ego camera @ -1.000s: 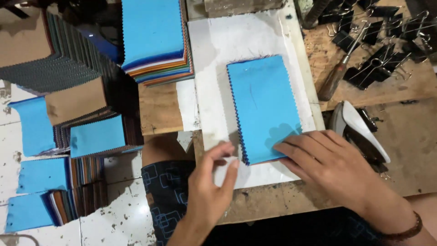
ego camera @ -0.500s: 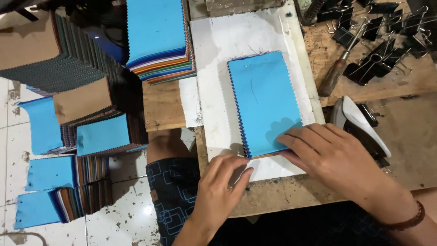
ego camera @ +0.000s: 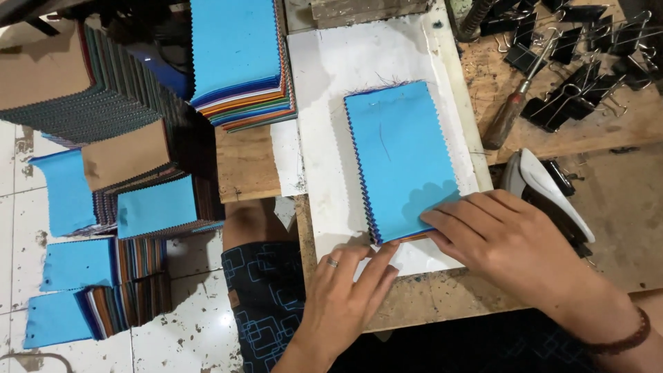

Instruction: The person sits on the floor in a workshop and uses a drill press to punch holes into stacks of colorful paper. They align the paper stacks under the drill, operate the lever to punch the holes, and then move the stacks aside.

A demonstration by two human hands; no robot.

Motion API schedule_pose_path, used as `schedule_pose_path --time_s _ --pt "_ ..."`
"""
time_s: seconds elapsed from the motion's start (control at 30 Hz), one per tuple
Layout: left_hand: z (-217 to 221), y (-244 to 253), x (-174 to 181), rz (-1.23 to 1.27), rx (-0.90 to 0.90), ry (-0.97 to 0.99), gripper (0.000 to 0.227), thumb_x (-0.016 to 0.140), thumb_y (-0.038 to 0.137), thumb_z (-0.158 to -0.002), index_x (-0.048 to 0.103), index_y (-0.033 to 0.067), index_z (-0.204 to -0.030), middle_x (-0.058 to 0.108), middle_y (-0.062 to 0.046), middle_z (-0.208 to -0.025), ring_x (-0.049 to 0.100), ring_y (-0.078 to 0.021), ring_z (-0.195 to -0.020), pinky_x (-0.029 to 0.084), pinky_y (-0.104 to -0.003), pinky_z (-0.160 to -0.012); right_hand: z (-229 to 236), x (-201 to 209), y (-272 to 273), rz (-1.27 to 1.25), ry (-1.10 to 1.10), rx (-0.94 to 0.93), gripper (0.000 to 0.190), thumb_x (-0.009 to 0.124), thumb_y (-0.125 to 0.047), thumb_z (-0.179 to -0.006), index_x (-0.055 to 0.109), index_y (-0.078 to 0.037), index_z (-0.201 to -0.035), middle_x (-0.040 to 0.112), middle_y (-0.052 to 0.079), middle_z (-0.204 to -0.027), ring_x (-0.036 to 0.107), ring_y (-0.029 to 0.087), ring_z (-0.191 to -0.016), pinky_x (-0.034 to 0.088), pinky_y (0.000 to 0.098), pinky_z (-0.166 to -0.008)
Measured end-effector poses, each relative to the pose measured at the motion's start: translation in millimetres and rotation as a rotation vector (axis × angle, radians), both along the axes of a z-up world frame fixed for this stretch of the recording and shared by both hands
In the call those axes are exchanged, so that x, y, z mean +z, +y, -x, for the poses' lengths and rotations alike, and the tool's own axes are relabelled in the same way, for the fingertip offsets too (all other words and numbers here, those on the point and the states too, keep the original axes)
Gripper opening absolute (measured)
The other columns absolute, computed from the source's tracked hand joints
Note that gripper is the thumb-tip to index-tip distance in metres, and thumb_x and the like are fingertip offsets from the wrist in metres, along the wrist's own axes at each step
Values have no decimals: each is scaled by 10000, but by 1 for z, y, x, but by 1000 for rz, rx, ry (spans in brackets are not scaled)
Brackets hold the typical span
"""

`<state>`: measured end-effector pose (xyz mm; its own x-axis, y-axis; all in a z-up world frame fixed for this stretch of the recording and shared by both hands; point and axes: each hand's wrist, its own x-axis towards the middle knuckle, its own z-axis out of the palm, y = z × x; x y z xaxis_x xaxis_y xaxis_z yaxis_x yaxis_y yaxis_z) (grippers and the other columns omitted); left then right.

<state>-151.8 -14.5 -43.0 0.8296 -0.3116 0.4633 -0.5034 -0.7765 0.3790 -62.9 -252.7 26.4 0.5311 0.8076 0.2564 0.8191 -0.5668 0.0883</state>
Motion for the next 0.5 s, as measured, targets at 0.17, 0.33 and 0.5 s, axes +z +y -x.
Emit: schedule_pose_path --time_s 0.17,0.33,0.5 --pt "1 -1 2 -39 8 0 339 761 254 -993 678 118 -1292 556 -100 -1064 615 -260 -908 525 -395 -754 2 -2 -3 61 -33 4 316 730 -326 -930 714 -121 -1170 723 29 -1036 678 201 -866 527 372 -774" --pt "6 2 -5 -20 -9 19 397 747 256 -1011 649 111 -1367 621 -116 -1210 622 -272 -999 541 -420 -841 7 1 1 109 -68 -15 316 706 -330 -945 695 -133 -1191 704 20 -1065 664 199 -879 511 372 -759" --pt "7 3 -1 -26 -13 -2 405 750 243 -1012 638 96 -1372 630 -112 -1230 633 -261 -1045 544 -413 -885 5 0 1 86 -112 0 305 708 -329 -961 693 -131 -1193 705 24 -1087 668 182 -890 516 361 -787"
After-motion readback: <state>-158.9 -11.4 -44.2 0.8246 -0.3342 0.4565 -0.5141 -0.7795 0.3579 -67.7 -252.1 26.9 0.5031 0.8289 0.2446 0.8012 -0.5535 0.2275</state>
